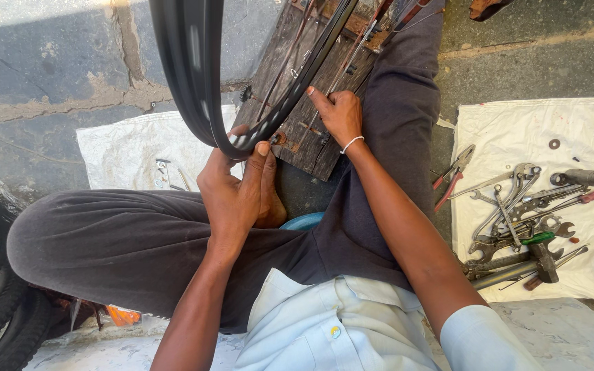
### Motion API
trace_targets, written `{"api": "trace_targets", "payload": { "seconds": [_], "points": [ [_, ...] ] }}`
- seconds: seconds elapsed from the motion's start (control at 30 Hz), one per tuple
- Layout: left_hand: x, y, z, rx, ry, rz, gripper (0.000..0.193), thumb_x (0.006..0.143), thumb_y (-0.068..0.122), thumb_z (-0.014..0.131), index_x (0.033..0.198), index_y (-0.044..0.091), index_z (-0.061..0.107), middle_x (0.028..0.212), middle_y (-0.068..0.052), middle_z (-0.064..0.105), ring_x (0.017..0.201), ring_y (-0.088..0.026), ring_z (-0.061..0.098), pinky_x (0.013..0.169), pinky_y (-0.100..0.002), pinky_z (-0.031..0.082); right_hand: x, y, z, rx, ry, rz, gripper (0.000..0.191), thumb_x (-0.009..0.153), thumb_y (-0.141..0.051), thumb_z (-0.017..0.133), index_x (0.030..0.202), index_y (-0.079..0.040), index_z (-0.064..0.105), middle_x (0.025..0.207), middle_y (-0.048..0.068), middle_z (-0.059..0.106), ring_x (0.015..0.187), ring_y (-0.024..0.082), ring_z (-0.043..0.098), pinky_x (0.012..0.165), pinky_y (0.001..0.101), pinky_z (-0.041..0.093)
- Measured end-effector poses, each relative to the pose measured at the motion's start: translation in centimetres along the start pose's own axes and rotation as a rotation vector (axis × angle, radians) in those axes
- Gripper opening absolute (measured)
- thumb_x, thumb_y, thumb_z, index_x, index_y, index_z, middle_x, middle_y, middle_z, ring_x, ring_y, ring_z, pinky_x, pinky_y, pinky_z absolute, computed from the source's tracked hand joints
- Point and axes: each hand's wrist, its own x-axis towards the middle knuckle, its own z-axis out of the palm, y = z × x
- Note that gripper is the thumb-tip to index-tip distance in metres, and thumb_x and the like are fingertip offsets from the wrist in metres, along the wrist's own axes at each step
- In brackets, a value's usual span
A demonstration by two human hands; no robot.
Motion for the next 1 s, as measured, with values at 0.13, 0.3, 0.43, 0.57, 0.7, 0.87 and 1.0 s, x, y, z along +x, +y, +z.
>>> {"api": "trace_targets", "payload": {
  "seconds": [0.13,0.3,0.43,0.57,0.7,0.87,1.0],
  "points": [
    [0.1,0.9,0.0,0.023,0.036,-0.003,0.043,0.101,0.026,0.073,0.128,-0.006,0.065,0.101,-0.014,0.077,0.096,-0.019,0.075,0.078,-0.031,0.057,0.0,-0.1,-0.1,-0.017,0.006,-0.007,0.073,0.09,-0.057,0.074,0.045,-0.004,0.055,0.039,0.005,0.046,0.035,0.013,0.044,0.038,0.034,0.036],
    [1.1,5.2,-1.8,0.17,0.117,0.174,0.027,0.101,0.021,0.077,0.112,-0.003,0.072,0.092,-0.01,0.074,0.086,-0.015,0.07,0.075,-0.031,0.055,0.1,-0.1,0.0,-0.012,-0.006,0.0,0.074,0.09,-0.058,0.073,0.044,-0.004,0.053,0.039,0.004,0.045,0.035,0.013,0.043,0.038,0.0349,0.035],
    [3.7,9.2,-5.0,0.028,0.305,0.454,0.019,0.096,0.017,0.074,0.103,0.0,0.07,0.084,-0.006,0.073,0.072,-0.014,0.069,0.064,-0.029,0.052,0.0,-0.2,0.0,-0.056,-0.004,0.012,0.077,0.092,-0.058,0.074,0.046,-0.002,0.049,0.042,0.005,0.04,0.038,0.014,0.039,0.039,0.0363,0.033],
    [6.3,12.7,-6.9,0.009,0.346,0.521,0.018,0.1,0.014,0.074,0.108,-0.001,0.067,0.089,-0.006,0.072,0.075,-0.014,0.069,0.066,-0.028,0.053,0.0,-0.6,-0.1,-0.032,-0.002,0.007,0.075,0.091,-0.058,0.073,0.044,-0.005,0.051,0.04,0.004,0.042,0.036,0.013,0.041,0.039,0.0358,0.033],
    [7.7,15.2,-7.9,0.223,0.132,0.45,0.019,0.104,0.012,0.074,0.114,-0.001,0.064,0.094,-0.007,0.071,0.079,-0.013,0.068,0.069,-0.028,0.053,0.2,-0.5,-0.1,-0.048,-0.011,0.021,0.074,0.09,-0.059,0.073,0.044,-0.005,0.051,0.04,0.004,0.042,0.036,0.014,0.041,0.039,0.0357,0.034],
    [8.1,14.6,-6.9,0.363,0.098,0.517,0.021,0.109,0.009,0.074,0.121,-0.001,0.06,0.1,-0.007,0.07,0.084,-0.012,0.068,0.073,-0.027,0.053,0.2,0.0,0.0,-0.004,-0.011,0.003,0.073,0.09,-0.06,0.072,0.044,-0.006,0.054,0.039,0.003,0.046,0.035,0.012,0.044,0.038,0.0343,0.036],
    [6.3,11.9,-5.4,0.371,0.195,0.747,0.023,0.113,0.006,0.074,0.127,-0.002,0.057,0.105,-0.007,0.069,0.088,-0.012,0.068,0.076,-0.026,0.053,0.1,0.3,0.2,-0.015,-0.003,-0.001,0.075,0.09,-0.06,0.073,0.043,-0.005,0.052,0.039,0.004,0.044,0.035,0.013,0.042,0.039,0.0354,0.035]
  ]
}}
